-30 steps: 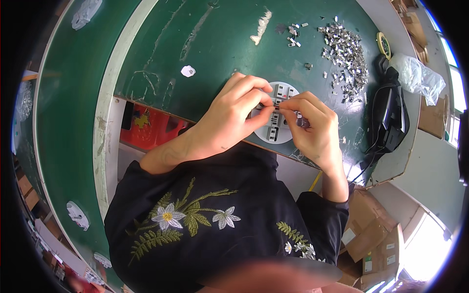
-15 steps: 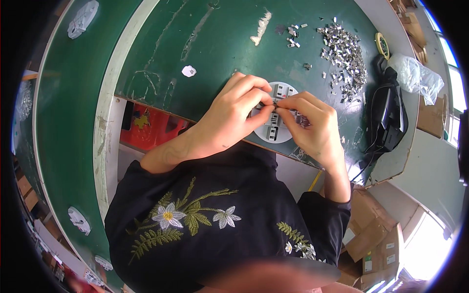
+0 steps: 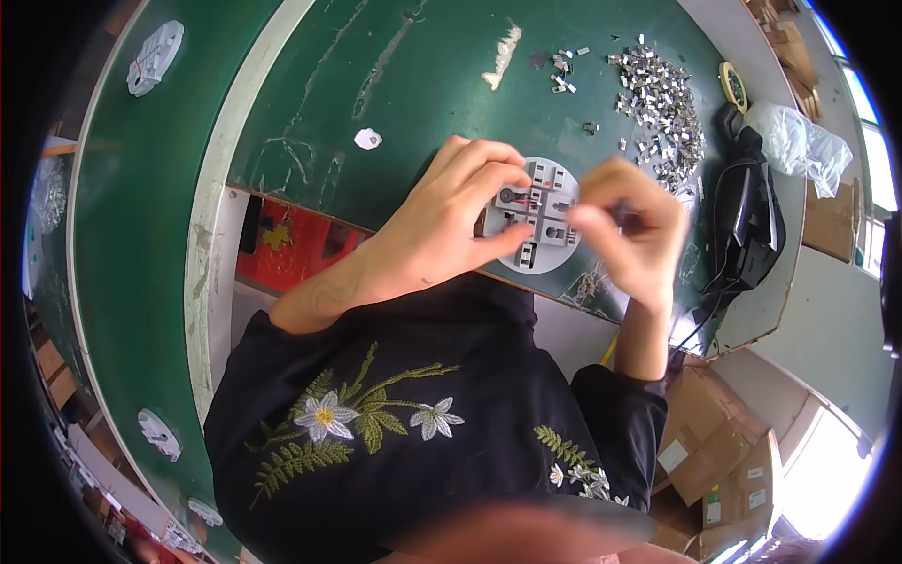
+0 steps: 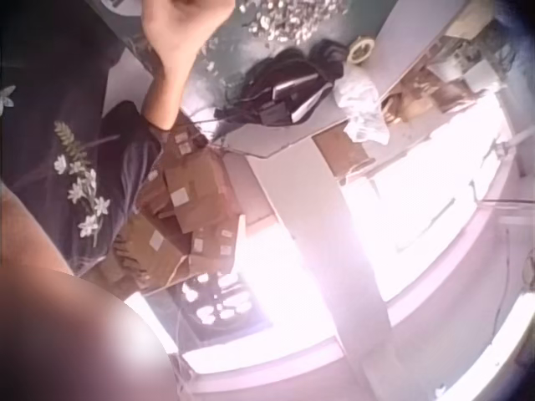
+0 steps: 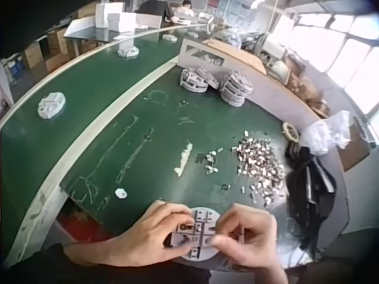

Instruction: Assembling small metal components onto a circular hardware base.

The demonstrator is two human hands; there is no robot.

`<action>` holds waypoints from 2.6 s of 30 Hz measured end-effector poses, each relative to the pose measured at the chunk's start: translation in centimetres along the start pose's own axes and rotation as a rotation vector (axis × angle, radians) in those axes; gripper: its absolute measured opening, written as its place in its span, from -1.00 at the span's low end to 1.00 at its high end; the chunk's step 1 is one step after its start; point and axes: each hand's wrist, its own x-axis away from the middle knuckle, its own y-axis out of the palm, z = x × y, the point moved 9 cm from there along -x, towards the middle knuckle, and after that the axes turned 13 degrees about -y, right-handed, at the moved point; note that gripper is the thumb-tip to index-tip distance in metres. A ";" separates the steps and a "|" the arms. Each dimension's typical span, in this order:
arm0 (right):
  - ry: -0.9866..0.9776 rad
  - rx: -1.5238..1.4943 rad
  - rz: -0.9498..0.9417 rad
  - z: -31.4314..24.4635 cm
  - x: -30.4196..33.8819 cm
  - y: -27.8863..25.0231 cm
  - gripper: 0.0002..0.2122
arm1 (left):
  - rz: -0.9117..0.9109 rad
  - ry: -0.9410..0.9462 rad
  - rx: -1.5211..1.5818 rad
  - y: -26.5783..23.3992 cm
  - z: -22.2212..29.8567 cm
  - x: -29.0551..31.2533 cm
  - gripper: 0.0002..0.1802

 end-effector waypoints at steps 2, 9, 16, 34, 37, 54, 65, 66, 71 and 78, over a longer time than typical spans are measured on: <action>-0.079 -0.251 0.114 -0.2 0.2 0.2 -0.77 | -0.038 0.011 -0.009 0.3 0.4 0.1 -0.36; -0.197 -0.658 0.319 -0.3 0.8 1.7 -0.52 | -0.225 -0.027 -0.248 3.0 -0.2 0.3 0.20; -0.299 -0.369 0.492 -0.1 1.4 2.7 -0.54 | -0.189 0.011 -0.245 2.6 0.1 -0.1 0.19; -0.376 -0.712 0.488 -4.4 2.4 -4.0 -0.59 | 0.720 -0.792 -0.726 -28.2 -9.6 -4.8 0.22; -0.237 -0.518 0.472 -2.8 2.3 -4.8 -0.63 | 0.567 -1.037 -0.931 -36.3 -17.8 -3.9 0.25; 0.178 0.489 0.082 8.1 -0.2 -5.4 -0.88 | 0.502 -0.587 -0.724 -29.7 -6.0 -4.2 0.07; 0.289 0.081 0.124 3.2 4.0 -3.1 -0.90 | -0.299 -0.059 -0.295 1.8 0.8 -1.3 0.15; 0.300 0.085 0.129 3.2 4.4 -3.0 -0.90 | -0.335 -0.037 -0.211 2.5 1.1 -1.1 0.17; 0.202 0.070 0.035 2.5 5.1 -1.9 -0.88 | -0.376 -0.026 -0.022 3.6 1.1 -0.1 0.12; 0.257 0.125 -0.098 2.4 4.4 -1.2 -0.88 | -0.228 -0.087 0.017 2.5 0.4 -1.0 -0.64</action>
